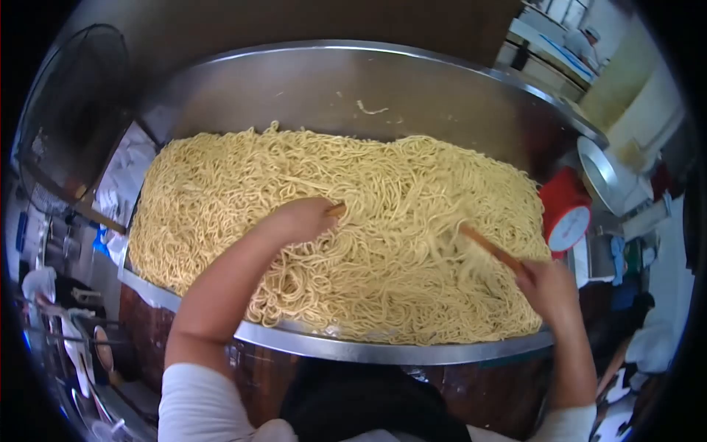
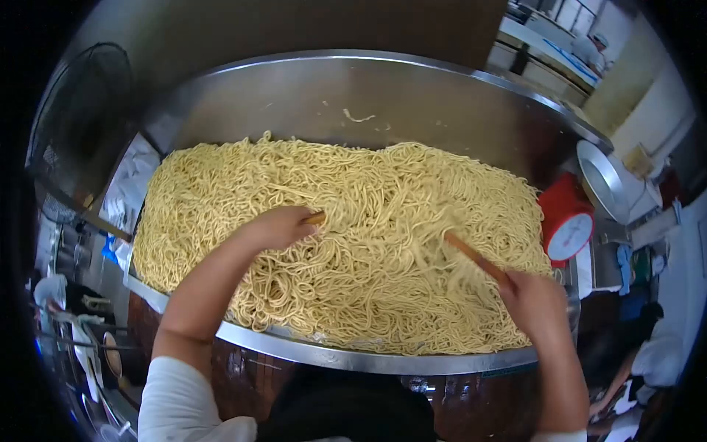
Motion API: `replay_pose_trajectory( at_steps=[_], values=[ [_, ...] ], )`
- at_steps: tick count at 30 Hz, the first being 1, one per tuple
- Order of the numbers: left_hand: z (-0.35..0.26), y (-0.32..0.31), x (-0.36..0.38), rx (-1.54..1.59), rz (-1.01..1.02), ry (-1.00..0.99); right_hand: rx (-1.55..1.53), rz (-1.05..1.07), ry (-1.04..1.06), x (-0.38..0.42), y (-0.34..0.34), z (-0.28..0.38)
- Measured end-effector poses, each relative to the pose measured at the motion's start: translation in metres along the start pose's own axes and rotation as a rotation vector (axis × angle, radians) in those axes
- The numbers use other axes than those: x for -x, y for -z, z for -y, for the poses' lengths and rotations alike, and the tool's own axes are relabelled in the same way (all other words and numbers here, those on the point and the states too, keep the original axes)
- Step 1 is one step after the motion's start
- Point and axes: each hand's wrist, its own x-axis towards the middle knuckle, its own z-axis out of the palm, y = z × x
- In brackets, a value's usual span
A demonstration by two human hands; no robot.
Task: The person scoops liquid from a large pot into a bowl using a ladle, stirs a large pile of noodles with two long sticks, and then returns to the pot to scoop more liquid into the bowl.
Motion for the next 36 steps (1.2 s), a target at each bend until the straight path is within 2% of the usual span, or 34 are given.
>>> replay_pose_trajectory(
  at_steps=[2,3,5,7,8,10,11,12,13,14,15,16,18,20,22,23,24,25,27,29,31,33,34,36],
  values=[
    [0.031,0.024,0.058,0.264,0.045,0.245,0.057,0.012,0.043,-0.088,-0.025,0.046],
    [0.038,0.04,0.083,0.201,-0.026,0.276,-0.017,-0.028,0.207,-0.119,-0.038,0.064],
    [0.036,0.068,0.109,-0.03,-0.065,0.381,-0.096,0.072,0.19,-0.132,-0.051,0.103],
    [0.013,0.067,0.098,-0.168,-0.006,0.461,-0.052,0.078,0.205,-0.09,-0.046,0.106],
    [0.01,0.051,0.089,-0.218,0.009,0.371,-0.013,0.087,0.22,-0.057,-0.041,0.107],
    [0.0,0.026,0.082,-0.25,0.05,0.217,-0.042,0.13,0.102,0.009,-0.006,0.069],
    [-0.005,0.018,0.09,-0.237,0.083,0.153,-0.172,0.179,0.077,0.035,0.014,0.034],
    [-0.009,0.023,0.11,-0.195,0.136,0.117,-0.21,0.268,-0.083,0.063,0.054,0.022],
    [0.001,0.037,0.132,-0.124,0.172,0.078,-0.172,0.285,-0.076,0.087,0.084,0.002],
    [0.021,0.057,0.161,-0.056,0.199,0.045,-0.264,0.324,-0.042,0.106,0.112,-0.004],
    [0.042,0.082,0.194,-0.046,0.163,0.044,-0.295,0.423,-0.258,0.125,0.126,-0.021],
    [0.05,0.114,0.223,0.004,0.229,0.155,-0.224,0.467,-0.188,0.123,0.122,-0.028],
    [0.059,0.141,0.262,0.033,0.236,0.425,-0.145,0.484,-0.097,0.108,0.09,-0.016],
    [0.088,0.1,0.254,-0.153,0.282,0.195,-0.073,0.387,-0.025,0.07,0.046,0.027],
    [0.063,0.025,0.199,-0.247,0.305,0.152,0.01,0.205,0.136,0.051,0.038,0.095],
    [0.043,-0.005,0.18,-0.156,0.212,0.106,0.008,0.11,0.168,0.053,0.029,0.116],
    [0.02,-0.013,0.171,-0.155,0.23,0.139,0.052,0.14,0.154,0.059,0.033,0.126],
    [0.013,-0.008,0.173,-0.191,0.246,0.113,0.1,0.178,0.14,0.066,0.042,0.129],
    [0.04,0.025,0.193,-0.187,0.307,0.008,0.141,0.185,0.036,0.095,0.09,0.107],
    [0.07,0.073,0.225,-0.14,0.368,0.089,-0.01,0.207,-0.106,0.132,0.132,0.067],
    [0.083,0.111,0.261,-0.079,0.285,0.232,-0.184,0.165,-0.334,0.166,0.137,0.022],
    [0.081,0.127,0.287,0.062,0.09,0.404,0.059,0.202,-0.263,0.14,0.11,0.009],
    [0.066,0.135,0.286,0.059,0.083,0.408,0.208,0.19,-0.256,0.112,0.072,-0.005],
    [0.032,0.145,0.273,-0.047,-0.19,0.583,0.153,0.064,-0.168,0.035,0.018,-0.011]
  ],
)
